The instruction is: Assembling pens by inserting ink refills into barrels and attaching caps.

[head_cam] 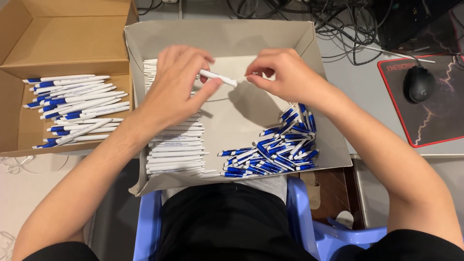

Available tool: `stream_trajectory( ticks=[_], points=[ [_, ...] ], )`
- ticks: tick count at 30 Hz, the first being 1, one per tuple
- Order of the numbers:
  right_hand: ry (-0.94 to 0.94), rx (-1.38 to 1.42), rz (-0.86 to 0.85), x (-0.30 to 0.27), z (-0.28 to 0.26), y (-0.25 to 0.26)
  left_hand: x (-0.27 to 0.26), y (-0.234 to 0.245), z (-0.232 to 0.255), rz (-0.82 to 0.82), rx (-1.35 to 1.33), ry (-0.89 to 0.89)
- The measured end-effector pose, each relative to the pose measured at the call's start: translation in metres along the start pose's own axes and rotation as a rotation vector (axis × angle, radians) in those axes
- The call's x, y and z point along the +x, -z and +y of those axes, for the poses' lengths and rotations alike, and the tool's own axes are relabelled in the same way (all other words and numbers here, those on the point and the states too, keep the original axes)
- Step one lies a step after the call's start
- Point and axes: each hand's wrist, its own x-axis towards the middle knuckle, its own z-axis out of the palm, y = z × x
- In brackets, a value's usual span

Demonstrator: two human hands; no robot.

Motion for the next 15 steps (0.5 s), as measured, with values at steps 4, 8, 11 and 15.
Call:
stream_trajectory(
  ticks=[4, 8, 11, 15],
  points=[
    [0.084, -0.012, -0.01, 0.016, -0.012, 0.004, -0.002, -0.007, -0.006, -0.049, 0.057, -0.018],
    [0.094, 0.094, -0.057, 0.026, -0.021, 0.008, -0.008, -0.009, -0.014, -0.004, 0.074, -0.002],
    [0.108, 0.128, -0.069, 0.029, -0.022, 0.008, -0.011, -0.017, -0.023, 0.059, 0.093, -0.053],
    [0.169, 0.205, -0.113, 0.032, -0.018, 0.009, -0.007, -0.014, -0.02, -0.018, -0.073, 0.024]
  ],
)
